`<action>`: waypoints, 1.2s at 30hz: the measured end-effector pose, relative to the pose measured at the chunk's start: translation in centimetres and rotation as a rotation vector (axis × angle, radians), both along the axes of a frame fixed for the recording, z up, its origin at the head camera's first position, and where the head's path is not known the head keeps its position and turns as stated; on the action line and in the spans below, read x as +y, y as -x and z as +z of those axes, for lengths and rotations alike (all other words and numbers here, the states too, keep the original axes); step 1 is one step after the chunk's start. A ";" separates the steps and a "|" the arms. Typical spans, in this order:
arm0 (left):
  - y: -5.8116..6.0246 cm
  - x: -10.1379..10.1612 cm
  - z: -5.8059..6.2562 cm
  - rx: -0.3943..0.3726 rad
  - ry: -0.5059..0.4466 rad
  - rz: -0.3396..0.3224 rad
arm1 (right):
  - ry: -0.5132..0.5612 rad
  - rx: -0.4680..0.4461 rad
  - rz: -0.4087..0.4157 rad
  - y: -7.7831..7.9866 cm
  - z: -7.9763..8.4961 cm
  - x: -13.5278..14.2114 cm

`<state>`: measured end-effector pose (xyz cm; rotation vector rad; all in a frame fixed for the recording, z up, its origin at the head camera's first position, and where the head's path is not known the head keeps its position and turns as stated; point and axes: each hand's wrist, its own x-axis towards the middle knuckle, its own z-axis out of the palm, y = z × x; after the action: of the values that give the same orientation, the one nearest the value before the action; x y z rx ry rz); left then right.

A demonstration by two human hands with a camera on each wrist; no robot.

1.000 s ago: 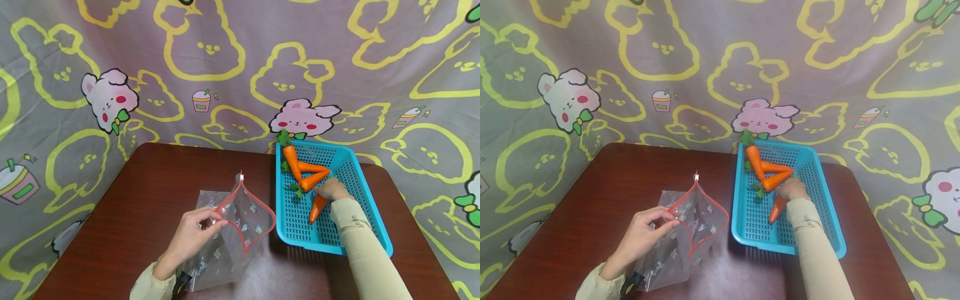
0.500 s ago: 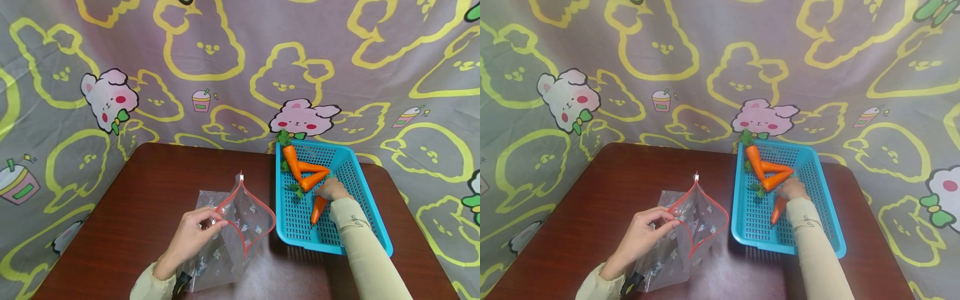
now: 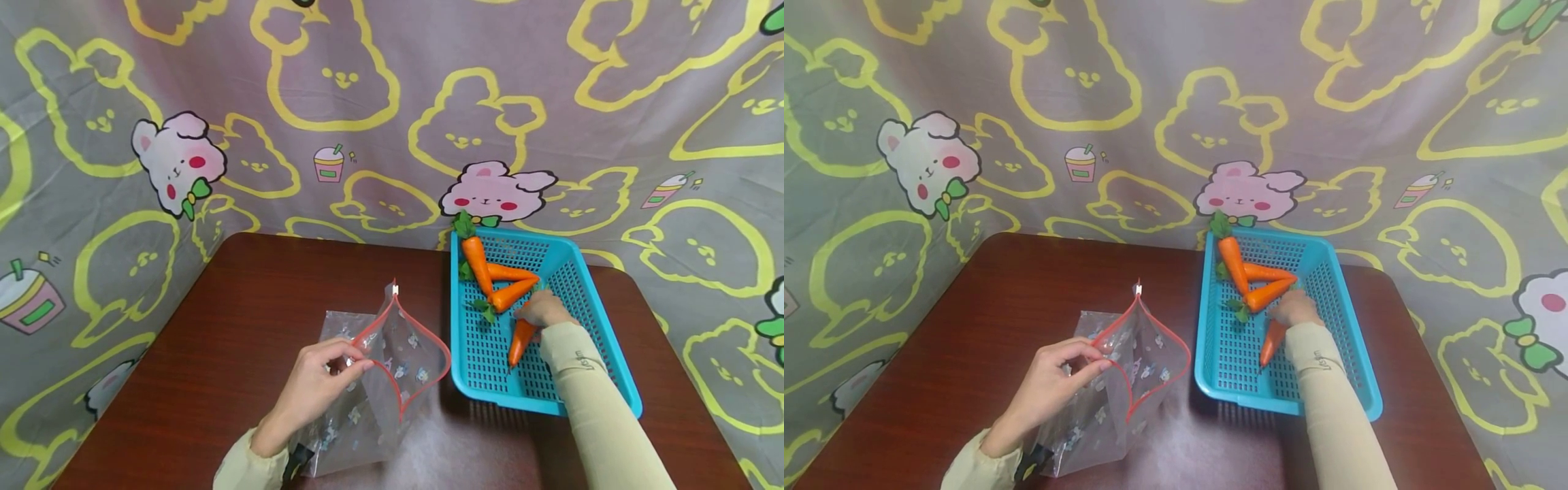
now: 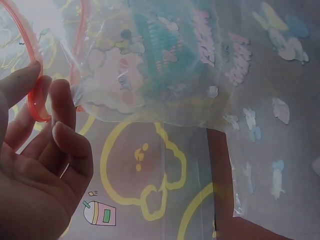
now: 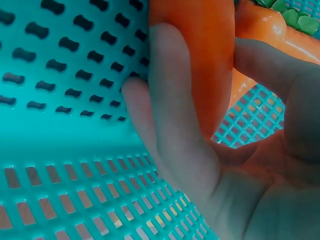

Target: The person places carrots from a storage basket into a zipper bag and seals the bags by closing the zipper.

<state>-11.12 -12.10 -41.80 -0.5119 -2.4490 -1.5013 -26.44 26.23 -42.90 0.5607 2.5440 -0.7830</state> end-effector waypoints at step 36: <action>0.1 0.1 0.0 0.052 -0.015 -0.014 | 0.004 0.023 0.049 -0.7 0.5 0.6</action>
<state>-11.20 -12.03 -41.76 -0.5596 -2.3981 -1.4915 -25.69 26.81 -42.43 0.4893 2.5665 -0.7818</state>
